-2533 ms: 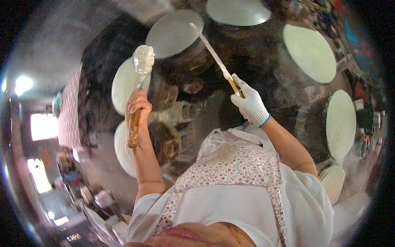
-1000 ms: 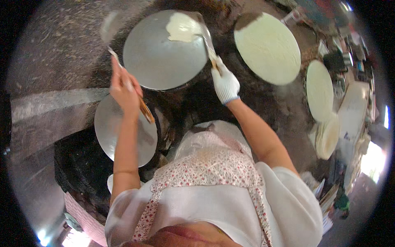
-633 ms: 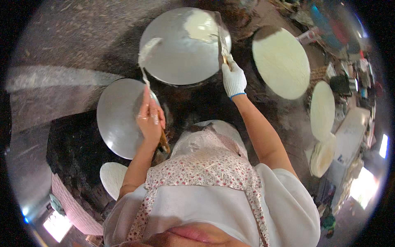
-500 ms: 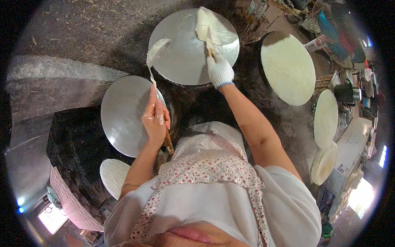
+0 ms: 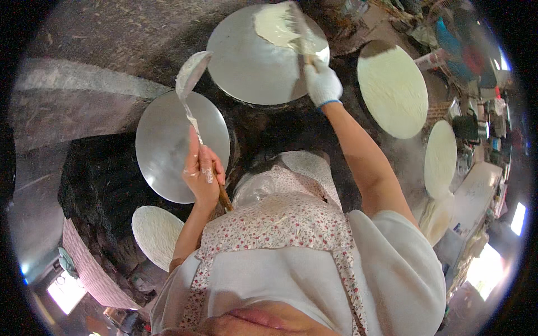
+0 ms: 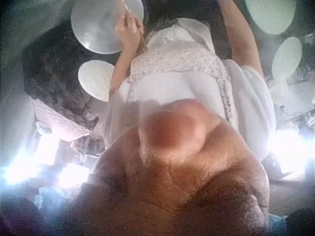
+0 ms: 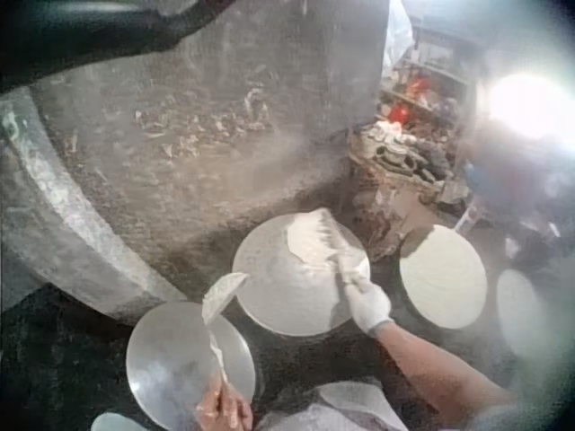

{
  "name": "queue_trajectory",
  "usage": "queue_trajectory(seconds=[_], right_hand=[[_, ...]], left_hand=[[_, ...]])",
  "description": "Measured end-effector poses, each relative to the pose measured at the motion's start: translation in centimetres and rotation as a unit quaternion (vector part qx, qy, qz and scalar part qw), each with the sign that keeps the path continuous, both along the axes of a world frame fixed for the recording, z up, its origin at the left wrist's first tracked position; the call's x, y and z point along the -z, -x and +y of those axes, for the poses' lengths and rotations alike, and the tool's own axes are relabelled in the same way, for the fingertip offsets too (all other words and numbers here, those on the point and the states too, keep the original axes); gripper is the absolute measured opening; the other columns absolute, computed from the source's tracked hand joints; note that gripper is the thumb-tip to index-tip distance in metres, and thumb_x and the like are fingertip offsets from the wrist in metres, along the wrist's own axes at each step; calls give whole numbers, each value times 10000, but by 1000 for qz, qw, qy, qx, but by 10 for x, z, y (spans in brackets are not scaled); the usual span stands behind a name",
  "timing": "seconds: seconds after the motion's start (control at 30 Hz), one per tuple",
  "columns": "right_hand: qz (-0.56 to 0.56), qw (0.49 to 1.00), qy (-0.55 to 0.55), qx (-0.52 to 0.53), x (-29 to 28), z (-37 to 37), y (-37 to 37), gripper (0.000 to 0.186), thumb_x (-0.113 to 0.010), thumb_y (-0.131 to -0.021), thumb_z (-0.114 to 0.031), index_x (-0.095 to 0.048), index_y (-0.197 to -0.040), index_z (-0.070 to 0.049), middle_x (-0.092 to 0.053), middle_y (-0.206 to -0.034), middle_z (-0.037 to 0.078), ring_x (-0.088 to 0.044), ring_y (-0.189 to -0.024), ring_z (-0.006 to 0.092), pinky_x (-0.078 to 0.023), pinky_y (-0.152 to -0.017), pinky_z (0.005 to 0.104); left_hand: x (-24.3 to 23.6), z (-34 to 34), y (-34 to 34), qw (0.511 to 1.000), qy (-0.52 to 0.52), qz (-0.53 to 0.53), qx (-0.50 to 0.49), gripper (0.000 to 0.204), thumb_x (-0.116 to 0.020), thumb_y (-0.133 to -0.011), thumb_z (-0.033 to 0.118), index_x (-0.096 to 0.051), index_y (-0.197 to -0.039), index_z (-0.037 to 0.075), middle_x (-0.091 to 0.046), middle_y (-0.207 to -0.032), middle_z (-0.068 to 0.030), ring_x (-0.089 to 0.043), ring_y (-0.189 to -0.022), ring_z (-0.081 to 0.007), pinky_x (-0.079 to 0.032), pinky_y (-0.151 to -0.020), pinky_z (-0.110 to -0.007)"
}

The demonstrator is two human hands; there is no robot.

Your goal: The person pours batter onto multiple hot flat pans and spreads it into thin circular crepes using a ladle and a wooden spreader. They repeatedly flip and remove finished crepes, stacking them on a nearby surface while continuing to cook new ones.

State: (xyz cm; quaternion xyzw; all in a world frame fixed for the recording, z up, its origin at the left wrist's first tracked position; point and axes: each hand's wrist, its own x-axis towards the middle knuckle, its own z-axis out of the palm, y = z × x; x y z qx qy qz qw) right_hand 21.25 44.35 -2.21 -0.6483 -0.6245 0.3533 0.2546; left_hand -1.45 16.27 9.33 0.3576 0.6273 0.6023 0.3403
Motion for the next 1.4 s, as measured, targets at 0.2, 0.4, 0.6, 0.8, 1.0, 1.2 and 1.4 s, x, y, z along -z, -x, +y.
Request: queue_trajectory(seconds=[0.2,0.4,0.6,0.8,1.0,1.2,1.4], right_hand=[[-106,989,-37,-96,4,9,45,502,-517,-1001,-445,-681,-1386,-167,-706,-1262,258,-680,-1139,470,-531,-1014,474],[-92,992,-17,-87,-8,13,-14,478,-509,-1011,-407,-667,-1405,-187,-752,-1131,224,-730,-1047,389,-568,-935,456],[-159,962,-17,-221,-29,19,16,480,-521,-1009,-390,-640,-1438,-210,-756,-1108,209,-731,-1025,383,-567,-912,447],[-153,955,-88,-238,-16,34,-11,464,-477,-1023,-414,-714,-1321,-150,-763,-1064,212,-728,-975,425,-574,-898,495],[-131,941,20,-310,-41,63,-42,511,-539,-1003,-487,-707,-1336,-138,-754,-994,192,-743,-954,323,-563,-857,407],[-194,905,-158,-345,5,61,-14,475,-507,-1023,-500,-702,-1347,-213,-767,-969,191,-750,-857,379,-599,-791,478],[-153,899,-59,-407,1,112,-65,552,-502,-1045,-532,-626,-1467,-199,-773,-931,208,-787,-861,263,-626,-747,393]], left_hand=[[5,8,-11,999,2,40,1,467,-478,-1128,104,-469,-1592,54,-507,-603,17,-430,-460,-42,-347,-428,-224],[4,0,-31,998,11,49,-27,475,-467,-1124,75,-460,-1599,60,-504,-614,19,-422,-467,-36,-343,-438,-216],[9,5,-60,997,20,28,-72,490,-448,-1127,67,-429,-1617,69,-503,-618,13,-424,-472,-33,-346,-452,-200],[2,22,-90,996,15,48,-78,500,-451,-1134,85,-403,-1631,80,-503,-611,5,-435,-463,-38,-359,-451,-203],[3,18,-119,991,24,59,-116,512,-419,-1144,71,-363,-1652,110,-511,-646,-5,-441,-447,-50,-382,-407,-216],[9,35,-141,988,8,84,-132,513,-448,-1129,61,-393,-1639,92,-521,-623,-3,-454,-465,-43,-363,-432,-208],[4,31,-162,985,60,67,-148,518,-439,-1151,118,-354,-1661,154,-523,-656,-7,-456,-449,-62,-405,-403,-222]])
